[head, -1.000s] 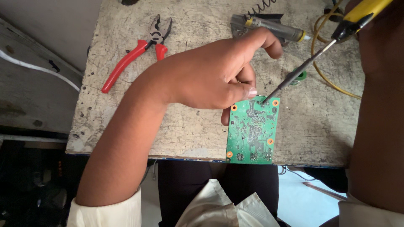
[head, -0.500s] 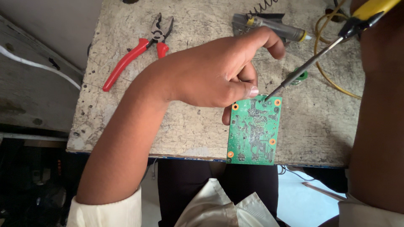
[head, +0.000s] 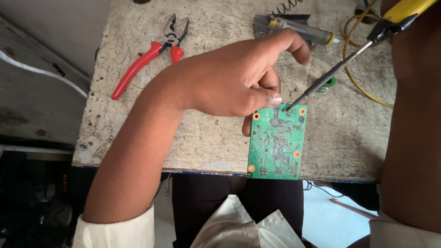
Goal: The person sits at a workbench and solders a green circuit board. They first handle a small round tin and a component, then pick up a soldering iron and apply it to points on the board, holding the board steady with the other hand while working on different spots.
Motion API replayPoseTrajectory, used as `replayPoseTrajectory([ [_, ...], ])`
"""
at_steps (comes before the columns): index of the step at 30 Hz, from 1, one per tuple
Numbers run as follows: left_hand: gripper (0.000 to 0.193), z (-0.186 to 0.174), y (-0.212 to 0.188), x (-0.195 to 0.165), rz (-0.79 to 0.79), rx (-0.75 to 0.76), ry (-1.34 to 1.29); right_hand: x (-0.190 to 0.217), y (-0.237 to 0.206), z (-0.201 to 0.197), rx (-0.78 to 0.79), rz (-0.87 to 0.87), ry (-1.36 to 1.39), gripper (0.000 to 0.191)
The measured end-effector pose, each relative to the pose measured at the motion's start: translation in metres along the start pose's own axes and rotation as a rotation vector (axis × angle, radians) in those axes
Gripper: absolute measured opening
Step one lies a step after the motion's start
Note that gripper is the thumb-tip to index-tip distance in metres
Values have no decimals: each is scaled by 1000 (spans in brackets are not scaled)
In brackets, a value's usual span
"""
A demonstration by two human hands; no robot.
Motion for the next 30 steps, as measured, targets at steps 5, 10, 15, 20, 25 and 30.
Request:
replayPoseTrajectory([
  [5, 55, 1, 0, 1, 10, 2, -3, -1, 1, 0, -4, 2, 0, 40],
  [10, 55, 1, 1, 1, 36, 4, -19, 0, 1, 1, -1, 2, 5, 40],
  [15, 54, 0, 0, -2, 50, 1, -23, 0, 1, 2, 1, 2, 5, 39],
  [20, 54, 0, 1, -2, 14, 14, -22, 0, 1, 2, 1, 2, 3, 39],
  [25, 54, -1, 1, -4, 37, 6, -12, 0, 2, 3, 4, 1, 6, 39],
  [30, 54, 0, 2, -3, 72, -6, -14, 0, 2, 3, 6, 4, 8, 39],
])
Point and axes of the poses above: each hand's wrist, its own y-axis towards the middle knuckle, its own z-axis out of the palm, x = y × z, the point moved 7 cm from there along y, towards the middle knuckle, and after that the axes turned 10 degrees about y, right-handed, at the moved point
